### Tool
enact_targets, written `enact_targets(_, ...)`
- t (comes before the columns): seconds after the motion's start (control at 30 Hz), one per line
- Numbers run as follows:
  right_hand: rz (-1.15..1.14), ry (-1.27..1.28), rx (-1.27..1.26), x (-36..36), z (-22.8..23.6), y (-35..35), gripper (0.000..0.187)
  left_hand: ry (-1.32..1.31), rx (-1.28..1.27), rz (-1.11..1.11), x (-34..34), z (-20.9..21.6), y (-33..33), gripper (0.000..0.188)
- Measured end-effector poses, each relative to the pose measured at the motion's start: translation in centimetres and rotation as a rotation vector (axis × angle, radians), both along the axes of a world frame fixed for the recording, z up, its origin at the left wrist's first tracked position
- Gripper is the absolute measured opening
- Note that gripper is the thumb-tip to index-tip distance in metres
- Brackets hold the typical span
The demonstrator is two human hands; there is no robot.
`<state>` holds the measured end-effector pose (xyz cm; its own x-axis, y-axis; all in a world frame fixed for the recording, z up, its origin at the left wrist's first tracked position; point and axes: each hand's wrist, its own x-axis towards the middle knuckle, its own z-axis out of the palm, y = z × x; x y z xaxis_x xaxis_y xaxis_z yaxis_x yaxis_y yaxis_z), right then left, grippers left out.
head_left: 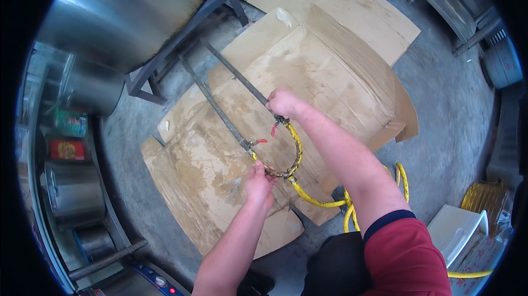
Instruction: The person folds and assembles a flat cardboard sheet into a box shape, then walks to an outdoor area to pick up another cardboard box, returns indoors, and uses a box cutter to open it.
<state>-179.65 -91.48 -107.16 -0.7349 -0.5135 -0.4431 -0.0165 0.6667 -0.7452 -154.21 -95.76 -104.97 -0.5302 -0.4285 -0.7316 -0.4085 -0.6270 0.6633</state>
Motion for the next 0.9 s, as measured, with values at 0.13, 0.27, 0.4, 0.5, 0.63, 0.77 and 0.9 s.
enact_targets(0.13,0.025,0.091,0.064,1.1,-4.5,-0.6,0.026,-0.112,0.016,-0.047,0.1,-4.9,-1.0,0.023)
enact_targets(0.27,0.027,0.185,0.133,2.7,-7.9,-0.7,0.024,-0.176,0.001,-0.085,0.6,-8.7,-1.2,0.021)
enact_targets(0.4,0.010,0.212,0.179,3.7,-9.2,0.5,0.022,-0.235,-0.010,-0.115,0.8,-11.0,-1.5,0.020)
enact_targets(0.5,0.004,0.204,0.076,4.4,-8.5,2.0,0.024,-0.288,-0.075,-0.195,0.7,-12.1,-1.9,0.022)
enact_targets(0.63,0.200,0.307,0.129,6.4,-7.4,4.9,0.038,-0.401,-0.248,-0.391,0.5,-13.3,-2.1,0.026)
enact_targets(0.77,0.303,0.532,0.138,8.1,-7.3,7.6,0.053,-0.430,-0.612,-0.640,0.7,-13.7,-3.1,0.035)
enact_targets(0.9,0.298,0.201,0.065,4.7,-5.1,10.0,0.060,-0.480,-0.881,-0.829,1.9,-12.7,-4.5,0.050)
